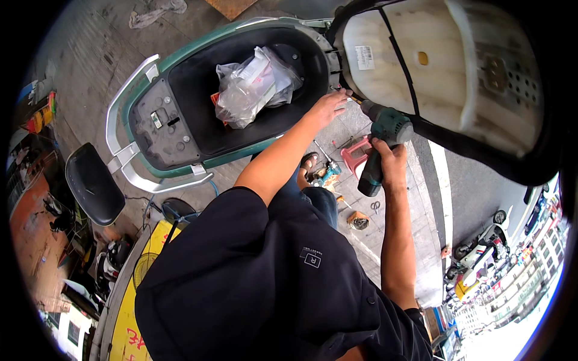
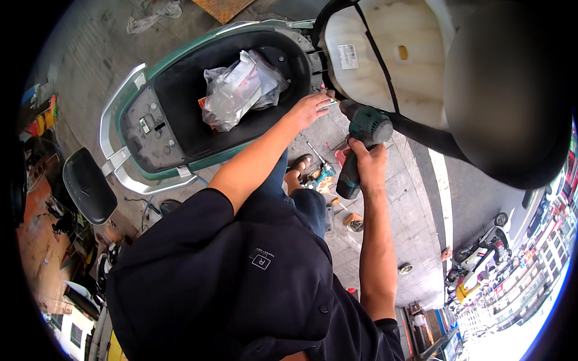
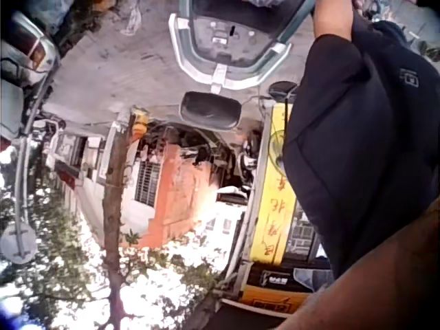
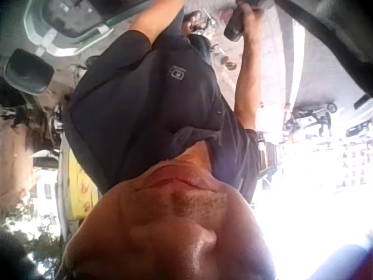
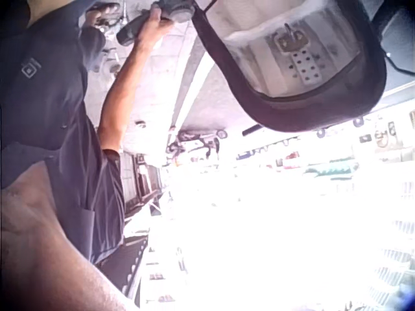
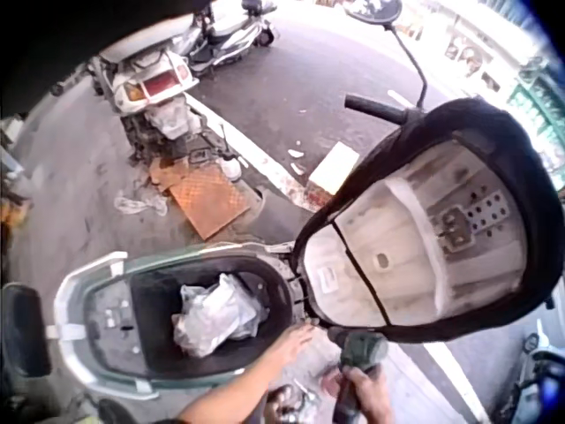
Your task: The person removes items and unscrews bolts from a scooter storage compartment using power drills, detaches the seat from the scooter, and removes the seat cover from the cushion.
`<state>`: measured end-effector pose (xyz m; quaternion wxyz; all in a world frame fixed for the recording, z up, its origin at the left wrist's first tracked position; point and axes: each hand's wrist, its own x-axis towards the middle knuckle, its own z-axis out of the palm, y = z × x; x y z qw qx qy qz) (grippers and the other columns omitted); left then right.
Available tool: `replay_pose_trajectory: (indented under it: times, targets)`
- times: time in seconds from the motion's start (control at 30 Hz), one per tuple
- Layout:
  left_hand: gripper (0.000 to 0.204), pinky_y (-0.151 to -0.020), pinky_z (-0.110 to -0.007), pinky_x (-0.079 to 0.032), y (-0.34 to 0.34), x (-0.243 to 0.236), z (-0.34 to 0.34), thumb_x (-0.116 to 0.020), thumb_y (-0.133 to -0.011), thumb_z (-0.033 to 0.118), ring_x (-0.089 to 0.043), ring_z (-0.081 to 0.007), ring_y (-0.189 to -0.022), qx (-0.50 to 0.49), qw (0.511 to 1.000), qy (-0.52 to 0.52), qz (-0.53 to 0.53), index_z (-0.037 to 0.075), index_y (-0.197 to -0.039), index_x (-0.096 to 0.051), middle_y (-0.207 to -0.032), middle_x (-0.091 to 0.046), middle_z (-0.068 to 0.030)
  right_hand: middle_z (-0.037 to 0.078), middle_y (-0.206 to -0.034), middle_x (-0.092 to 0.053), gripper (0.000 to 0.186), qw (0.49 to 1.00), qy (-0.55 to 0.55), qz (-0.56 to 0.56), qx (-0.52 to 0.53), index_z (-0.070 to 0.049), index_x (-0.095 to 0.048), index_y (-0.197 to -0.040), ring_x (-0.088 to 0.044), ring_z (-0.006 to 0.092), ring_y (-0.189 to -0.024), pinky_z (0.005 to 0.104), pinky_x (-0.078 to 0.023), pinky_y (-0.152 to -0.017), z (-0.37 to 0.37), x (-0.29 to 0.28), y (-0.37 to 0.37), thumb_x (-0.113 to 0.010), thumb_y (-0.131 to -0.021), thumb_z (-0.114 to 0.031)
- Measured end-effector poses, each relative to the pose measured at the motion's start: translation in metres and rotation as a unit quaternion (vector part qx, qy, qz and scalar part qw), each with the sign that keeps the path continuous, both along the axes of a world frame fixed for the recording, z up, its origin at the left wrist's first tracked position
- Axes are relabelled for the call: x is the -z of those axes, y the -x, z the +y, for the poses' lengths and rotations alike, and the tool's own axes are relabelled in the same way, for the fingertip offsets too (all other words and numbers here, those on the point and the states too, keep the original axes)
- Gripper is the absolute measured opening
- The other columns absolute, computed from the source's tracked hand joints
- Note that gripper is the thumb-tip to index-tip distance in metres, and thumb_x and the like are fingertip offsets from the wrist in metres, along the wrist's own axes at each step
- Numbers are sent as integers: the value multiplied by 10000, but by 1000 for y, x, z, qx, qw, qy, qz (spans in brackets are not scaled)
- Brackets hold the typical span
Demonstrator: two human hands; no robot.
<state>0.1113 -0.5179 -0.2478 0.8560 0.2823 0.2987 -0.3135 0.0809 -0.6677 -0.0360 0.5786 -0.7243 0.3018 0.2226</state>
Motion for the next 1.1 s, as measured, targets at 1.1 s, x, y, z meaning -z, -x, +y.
replay_pose_trajectory:
  times: [1.1]
  targets:
    - [198, -1133, -444, -199, -1, 7, 3, -503, -965, 250, -310, -199, -1369, -67, 990, 108, 59, 156, -1138, -526, -1315, -530, -14, 154, -830, -680, 344, 961, 173, -15, -214, 42, -614, -990, -659, 230, -775, 339, -504, -735, 34, -27, -44, -693, -750, -191]
